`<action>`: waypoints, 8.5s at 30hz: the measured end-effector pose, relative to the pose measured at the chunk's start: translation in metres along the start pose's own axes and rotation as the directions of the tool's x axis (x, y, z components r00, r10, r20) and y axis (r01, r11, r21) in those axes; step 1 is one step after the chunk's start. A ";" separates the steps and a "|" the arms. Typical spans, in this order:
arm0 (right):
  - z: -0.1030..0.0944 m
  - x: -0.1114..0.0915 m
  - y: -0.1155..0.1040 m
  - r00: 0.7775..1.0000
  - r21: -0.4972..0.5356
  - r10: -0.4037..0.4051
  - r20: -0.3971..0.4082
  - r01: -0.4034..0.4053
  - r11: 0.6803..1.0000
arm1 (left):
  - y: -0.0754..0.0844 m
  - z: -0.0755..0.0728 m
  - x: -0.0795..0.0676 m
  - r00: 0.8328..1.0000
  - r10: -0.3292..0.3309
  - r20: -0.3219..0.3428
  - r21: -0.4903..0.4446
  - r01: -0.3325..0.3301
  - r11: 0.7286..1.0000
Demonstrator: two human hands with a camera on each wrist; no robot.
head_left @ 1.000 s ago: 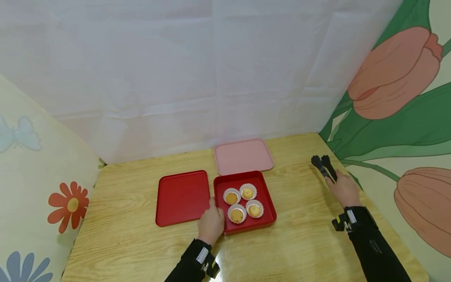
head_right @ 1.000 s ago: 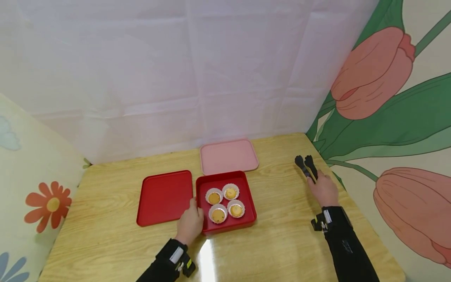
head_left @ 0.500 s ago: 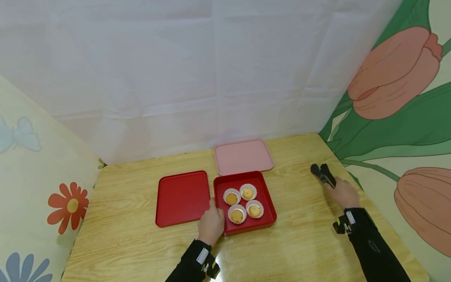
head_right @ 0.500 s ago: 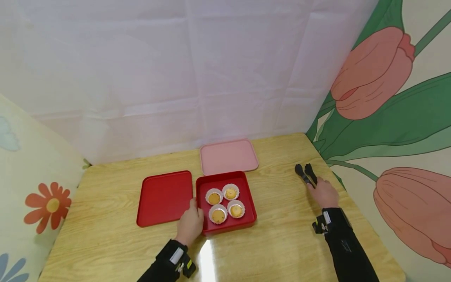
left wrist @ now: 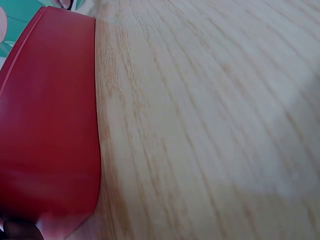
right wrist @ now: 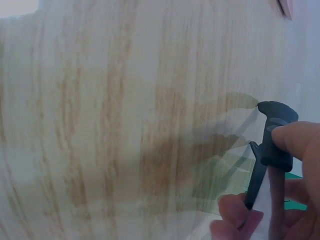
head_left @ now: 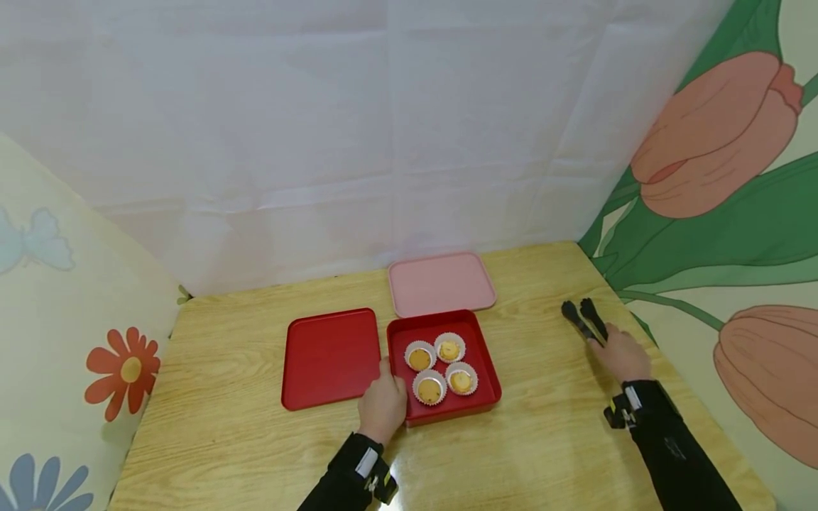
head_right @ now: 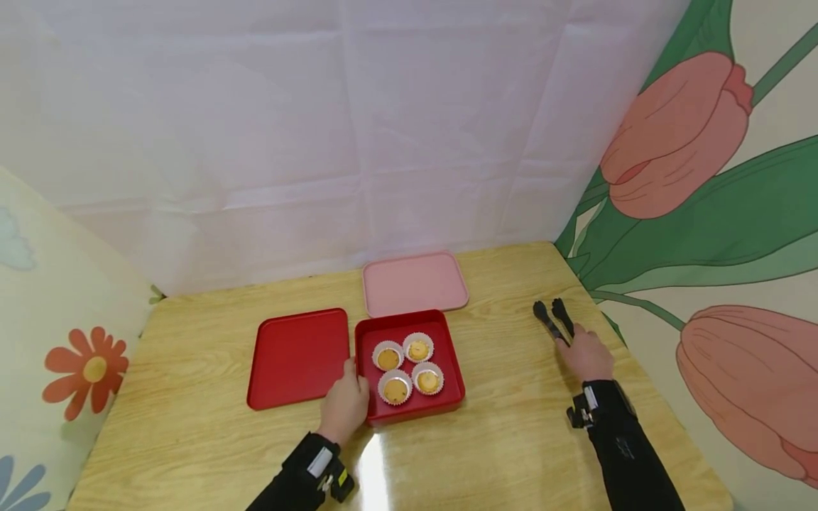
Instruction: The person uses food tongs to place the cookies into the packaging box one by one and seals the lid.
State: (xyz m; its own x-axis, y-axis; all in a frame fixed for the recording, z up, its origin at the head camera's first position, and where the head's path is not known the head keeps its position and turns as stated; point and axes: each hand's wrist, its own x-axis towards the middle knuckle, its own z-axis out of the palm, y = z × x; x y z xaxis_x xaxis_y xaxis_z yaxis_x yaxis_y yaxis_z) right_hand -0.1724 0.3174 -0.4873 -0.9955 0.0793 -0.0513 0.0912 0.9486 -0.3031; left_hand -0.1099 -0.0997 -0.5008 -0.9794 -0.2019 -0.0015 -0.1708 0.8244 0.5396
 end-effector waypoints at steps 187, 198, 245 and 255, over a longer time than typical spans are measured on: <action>-0.014 -0.017 -0.201 0.957 0.744 -0.275 0.095 0.116 0.658 | 0.070 -0.158 0.021 0.934 0.299 0.196 -0.481 -0.174 0.859; -0.016 -0.014 -0.198 0.942 0.507 -0.324 0.089 0.237 0.829 | 0.039 -0.117 0.024 0.966 0.209 0.153 -0.308 -0.155 0.939; 0.025 -0.006 -0.200 0.941 0.279 -0.201 0.271 0.123 0.952 | 0.007 -0.048 0.021 0.969 0.130 0.210 -0.134 -0.104 0.986; 0.024 -0.007 -0.201 0.938 0.251 -0.170 0.303 0.094 0.964 | 0.007 -0.046 0.022 0.971 0.148 0.186 -0.108 -0.129 0.986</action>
State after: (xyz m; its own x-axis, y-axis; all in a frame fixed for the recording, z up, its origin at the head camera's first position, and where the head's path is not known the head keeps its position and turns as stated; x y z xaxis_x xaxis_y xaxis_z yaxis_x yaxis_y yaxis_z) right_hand -0.1834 0.1184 -0.4491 -0.9415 -0.1798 -0.2850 0.0007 0.8447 -0.5352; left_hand -0.1272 -0.1231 -0.4583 -0.9966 0.0239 -0.0783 -0.0303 0.7814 0.6233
